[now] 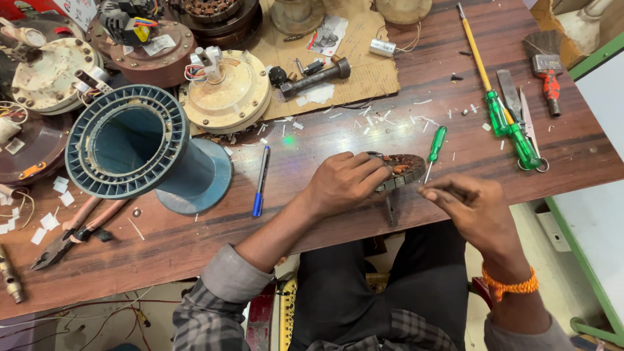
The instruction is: The person sits at a workbench and winds copper wire coils into the slots of a fan motor stator, pressing each coil down by hand and using a small screwdriver to seat the windings. They rotate the stator as they work around its slots, fitting the wire into place slot by slot.
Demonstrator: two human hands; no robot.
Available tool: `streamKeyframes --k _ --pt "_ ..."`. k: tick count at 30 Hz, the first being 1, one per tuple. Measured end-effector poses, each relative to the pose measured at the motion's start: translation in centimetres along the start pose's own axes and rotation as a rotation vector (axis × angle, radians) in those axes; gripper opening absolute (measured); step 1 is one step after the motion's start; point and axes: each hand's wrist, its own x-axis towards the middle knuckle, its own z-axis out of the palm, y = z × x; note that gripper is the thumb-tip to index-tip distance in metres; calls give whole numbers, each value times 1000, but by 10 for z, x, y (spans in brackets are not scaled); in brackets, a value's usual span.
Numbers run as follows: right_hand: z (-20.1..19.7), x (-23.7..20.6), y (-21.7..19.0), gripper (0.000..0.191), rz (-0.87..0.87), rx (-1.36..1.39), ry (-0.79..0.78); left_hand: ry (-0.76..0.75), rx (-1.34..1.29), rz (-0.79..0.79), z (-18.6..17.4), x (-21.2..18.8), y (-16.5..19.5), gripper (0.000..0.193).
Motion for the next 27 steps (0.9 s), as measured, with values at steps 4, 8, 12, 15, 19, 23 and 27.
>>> streamKeyframes --k 4,8,12,15,19,23,27 --pt "10 21 -23 14 -47 -206 -34 20 -15 0 2 -2 -1 34" --pt "13 39 -41 14 -113 -253 -29 34 38 -6 5 -4 -1 24" --pt "16 62 -54 15 -98 -451 -74 16 -31 8 10 -10 -5 26" --pt "25 82 -60 12 -207 -527 -97 6 -153 -14 12 -15 -11 31" --pt "32 93 -63 12 -458 -679 -148 61 -510 -401 18 -14 -14 29" --pt "30 92 -62 19 -557 -828 -116 147 -879 -945 31 -4 -4 48" --pt "33 90 -64 27 -628 -861 -83 -27 -948 -1051 39 1 -2 44"
